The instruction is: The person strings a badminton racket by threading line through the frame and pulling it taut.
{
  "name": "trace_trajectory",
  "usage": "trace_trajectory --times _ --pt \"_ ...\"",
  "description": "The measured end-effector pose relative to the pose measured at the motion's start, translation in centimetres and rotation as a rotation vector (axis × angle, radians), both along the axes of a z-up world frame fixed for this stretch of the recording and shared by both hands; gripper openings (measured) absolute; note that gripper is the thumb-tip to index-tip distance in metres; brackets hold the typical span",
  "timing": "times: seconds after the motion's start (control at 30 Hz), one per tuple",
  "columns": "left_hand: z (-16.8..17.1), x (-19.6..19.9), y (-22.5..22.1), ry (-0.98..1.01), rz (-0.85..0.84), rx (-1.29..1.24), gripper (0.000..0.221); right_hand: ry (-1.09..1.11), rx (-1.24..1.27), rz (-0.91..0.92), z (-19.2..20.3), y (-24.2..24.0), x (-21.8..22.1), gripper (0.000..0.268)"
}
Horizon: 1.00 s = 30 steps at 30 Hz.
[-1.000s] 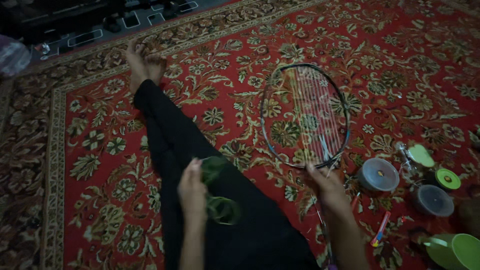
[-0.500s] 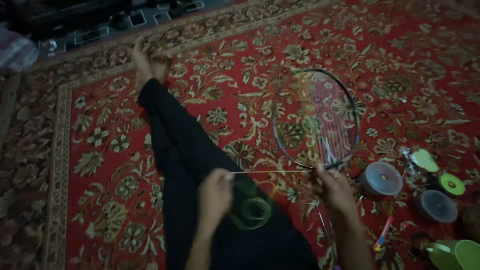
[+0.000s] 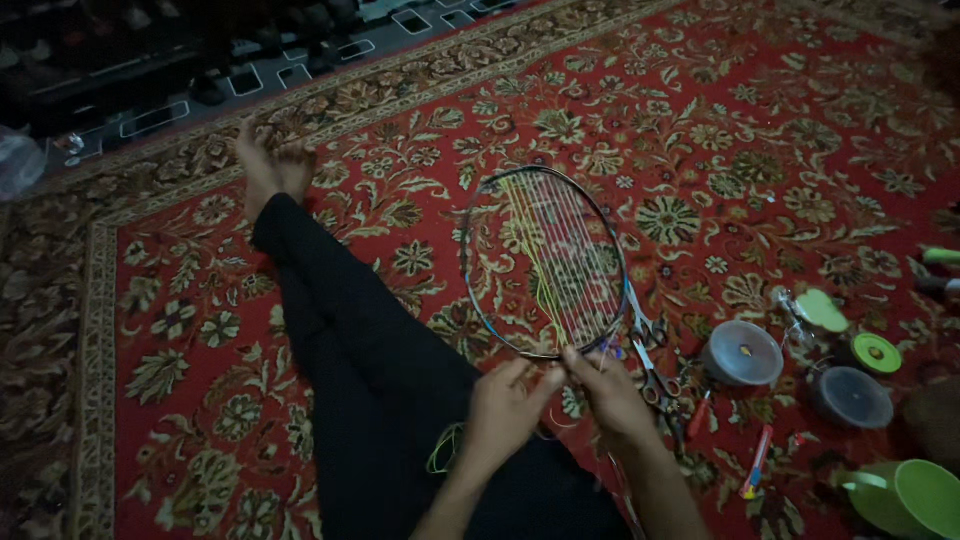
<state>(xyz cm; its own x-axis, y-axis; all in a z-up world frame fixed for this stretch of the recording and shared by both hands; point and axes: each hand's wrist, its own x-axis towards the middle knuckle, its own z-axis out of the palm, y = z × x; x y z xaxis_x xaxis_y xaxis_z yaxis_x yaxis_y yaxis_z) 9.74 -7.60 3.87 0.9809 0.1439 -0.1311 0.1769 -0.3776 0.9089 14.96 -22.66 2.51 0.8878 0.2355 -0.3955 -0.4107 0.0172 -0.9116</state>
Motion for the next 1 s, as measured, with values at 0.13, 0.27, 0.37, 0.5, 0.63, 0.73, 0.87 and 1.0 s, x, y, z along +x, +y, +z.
trace_trajectory --times 0.13,0.27,0.37,0.5,0.63,0.73,0.87,1.0 --pt "-2.4 0.0 0.1 0.097 0.040 -0.168 0.025 -0.088 0.047 0.036 -2.4 -0.5 1.2 0.033" --pt "-3.4 -2.0 2.2 -0.189 -0.265 0.077 0.040 -0.036 0.079 -0.030 -4.2 -2.1 3.4 0.053" --pt "-1.3 -4.7 3.1 -0.175 -0.477 -0.008 0.031 0.132 0.083 -0.122 -10.0 -4.0 6.1 0.049" --pt "-0.3 -5.4 3.5 -0.318 -0.464 0.018 0.025 0.108 -0.125 -0.014 -8.2 -2.6 4.6 0.053" --pt "2.2 -5.4 4.5 0.223 -0.114 0.584 0.020 0.030 -0.621 0.296 -14.8 -2.2 6.0 0.048" --pt "2.4 -5.5 4.7 -0.180 0.229 0.849 0.035 -0.059 -0.753 0.419 -12.0 -3.4 6.2 0.063" --pt "3.2 -4.4 2.7 -0.220 0.194 0.139 0.036 0.019 -0.909 0.082 -10.9 -8.5 8.1 0.065" --pt "7.4 -2.2 0.0 0.173 0.167 -0.362 0.062 -0.056 -0.827 -0.410 -15.2 -12.9 10.2 0.028"
